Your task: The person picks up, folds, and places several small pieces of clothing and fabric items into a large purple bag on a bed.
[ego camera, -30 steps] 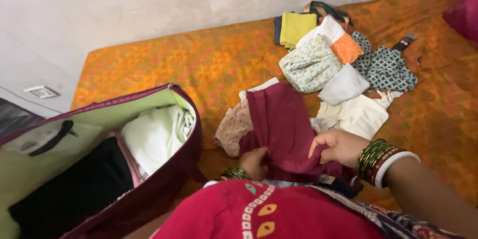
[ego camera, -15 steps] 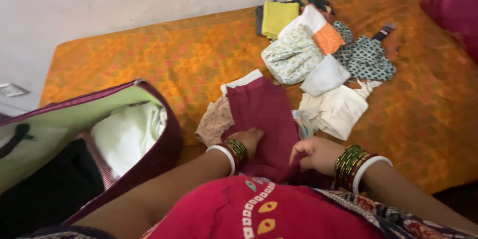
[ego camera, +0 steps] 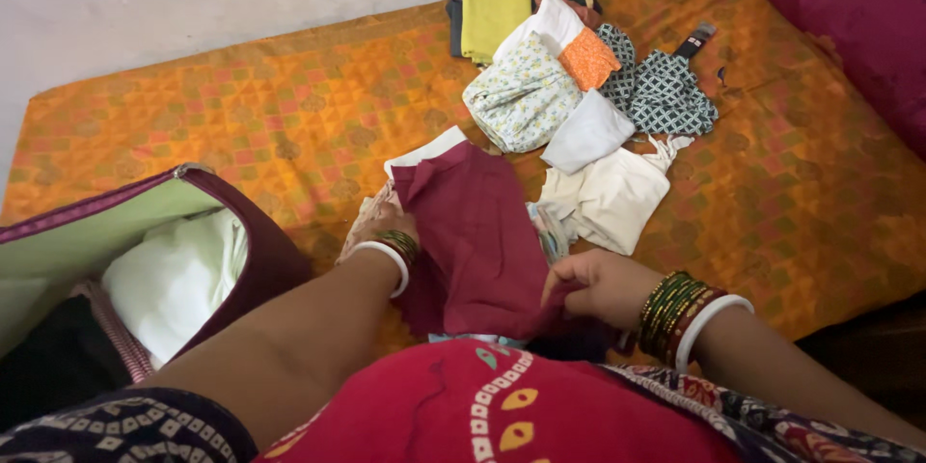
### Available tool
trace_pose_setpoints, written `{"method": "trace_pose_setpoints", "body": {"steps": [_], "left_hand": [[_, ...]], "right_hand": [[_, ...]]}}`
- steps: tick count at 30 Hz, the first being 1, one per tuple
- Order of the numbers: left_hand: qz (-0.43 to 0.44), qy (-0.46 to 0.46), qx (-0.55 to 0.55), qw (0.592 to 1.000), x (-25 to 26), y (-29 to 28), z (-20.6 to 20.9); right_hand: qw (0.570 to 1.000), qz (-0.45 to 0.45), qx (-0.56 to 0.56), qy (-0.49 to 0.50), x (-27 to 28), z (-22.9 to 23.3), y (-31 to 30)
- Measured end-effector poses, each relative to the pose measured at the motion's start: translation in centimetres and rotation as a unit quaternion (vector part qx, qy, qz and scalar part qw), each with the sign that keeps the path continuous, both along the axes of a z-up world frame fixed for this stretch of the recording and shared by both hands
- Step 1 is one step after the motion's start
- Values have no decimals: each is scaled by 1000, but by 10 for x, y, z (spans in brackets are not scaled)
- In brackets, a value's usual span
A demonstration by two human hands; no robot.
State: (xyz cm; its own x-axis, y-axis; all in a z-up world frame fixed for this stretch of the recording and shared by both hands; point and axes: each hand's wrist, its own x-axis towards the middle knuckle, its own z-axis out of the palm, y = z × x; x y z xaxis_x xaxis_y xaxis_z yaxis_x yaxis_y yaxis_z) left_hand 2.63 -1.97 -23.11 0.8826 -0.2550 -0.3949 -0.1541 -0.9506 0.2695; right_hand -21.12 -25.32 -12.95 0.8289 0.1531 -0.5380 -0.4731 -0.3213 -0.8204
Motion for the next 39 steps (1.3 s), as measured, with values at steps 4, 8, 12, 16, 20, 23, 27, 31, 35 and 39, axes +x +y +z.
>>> {"method": "trace_pose_setpoints", "body": {"steps": [4, 8, 12, 16, 20, 23, 27, 31, 35, 39], "left_hand": [[-36, -74, 11, 997, 38, -5, -56], [-137, -148, -67, 977, 46, -26, -83], [-241, -107, -164, 951, 28, -59, -81], [-139, 40, 27, 989, 5, -78, -52], [-66, 2, 117, 991, 10, -53, -30], [52, 33, 131, 990, 19, -36, -21], [1, -103, 5, 995, 34, -33, -46], [-7, -94, -229, 969, 48, -81, -111], [18, 64, -220, 973, 62, -115, -145], [-64, 85, -281, 954, 93, -137, -174]], "right_hand": [[1000, 0, -18, 23, -2, -3, -5], [999, 12, 33, 12, -3, -10, -7], [1000, 6, 1, 19, -5, -8, -8], [1000, -6, -5, 14, -10, -8, -11], [1000, 1, -10, 6, -14, -15, -18], [1000, 10, -8, -9, -16, -19, -20], [1000, -12, 19, 22, -13, -20, -18], [998, 32, -9, -57, -6, -18, -14], [998, 21, -46, -36, -6, -10, -14], [1000, -12, 7, -21, -12, -12, -19]]}}
